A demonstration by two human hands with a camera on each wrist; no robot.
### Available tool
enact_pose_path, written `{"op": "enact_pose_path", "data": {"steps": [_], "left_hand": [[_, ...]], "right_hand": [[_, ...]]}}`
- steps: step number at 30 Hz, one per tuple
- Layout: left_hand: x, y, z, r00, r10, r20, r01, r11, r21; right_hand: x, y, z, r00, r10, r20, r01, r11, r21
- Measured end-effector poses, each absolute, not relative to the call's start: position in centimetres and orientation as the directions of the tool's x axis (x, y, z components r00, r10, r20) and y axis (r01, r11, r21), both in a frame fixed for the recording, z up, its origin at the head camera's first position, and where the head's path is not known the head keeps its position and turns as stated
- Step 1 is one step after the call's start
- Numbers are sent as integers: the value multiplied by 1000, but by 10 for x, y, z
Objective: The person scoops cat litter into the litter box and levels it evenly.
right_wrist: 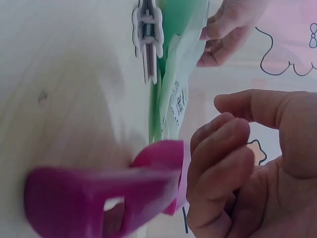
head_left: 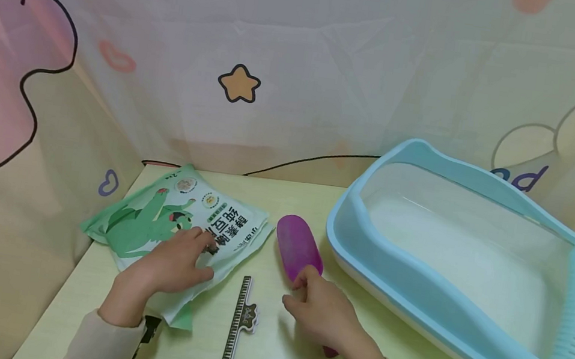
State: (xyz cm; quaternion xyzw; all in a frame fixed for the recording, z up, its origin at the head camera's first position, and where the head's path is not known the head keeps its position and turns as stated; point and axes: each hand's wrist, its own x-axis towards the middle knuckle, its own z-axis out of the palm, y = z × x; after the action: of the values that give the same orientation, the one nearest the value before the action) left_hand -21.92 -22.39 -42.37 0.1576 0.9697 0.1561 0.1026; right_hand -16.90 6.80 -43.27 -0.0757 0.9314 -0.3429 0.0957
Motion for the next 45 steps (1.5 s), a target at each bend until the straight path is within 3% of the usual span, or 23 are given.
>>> {"op": "enact_pose_path", "data": {"steps": [6,12,23,39,45], "left_hand": [[-220,-224,-421,-932,336,-135,265,887,377],[-221,-222,-422,-930,311,-196,213,890,404],[-220,-220,-429,-896,368,-250,252,882,398],[-221,-212,-437,-886,315,-341,172,905,389],[-221,-212,-438,-886,327,-328,194,905,378]], "right_hand": [[-173,77,-435,-977,-170,-128,-46,755,-654],[-176,88,-437,-979,-155,-135,-21,728,-686],[-178,102,-438,-971,-139,-193,-16,848,-529],[-175,103,-447,-945,-158,-286,18,849,-528],[-174,101,-450,-943,-175,-284,-7,861,-508]]}}
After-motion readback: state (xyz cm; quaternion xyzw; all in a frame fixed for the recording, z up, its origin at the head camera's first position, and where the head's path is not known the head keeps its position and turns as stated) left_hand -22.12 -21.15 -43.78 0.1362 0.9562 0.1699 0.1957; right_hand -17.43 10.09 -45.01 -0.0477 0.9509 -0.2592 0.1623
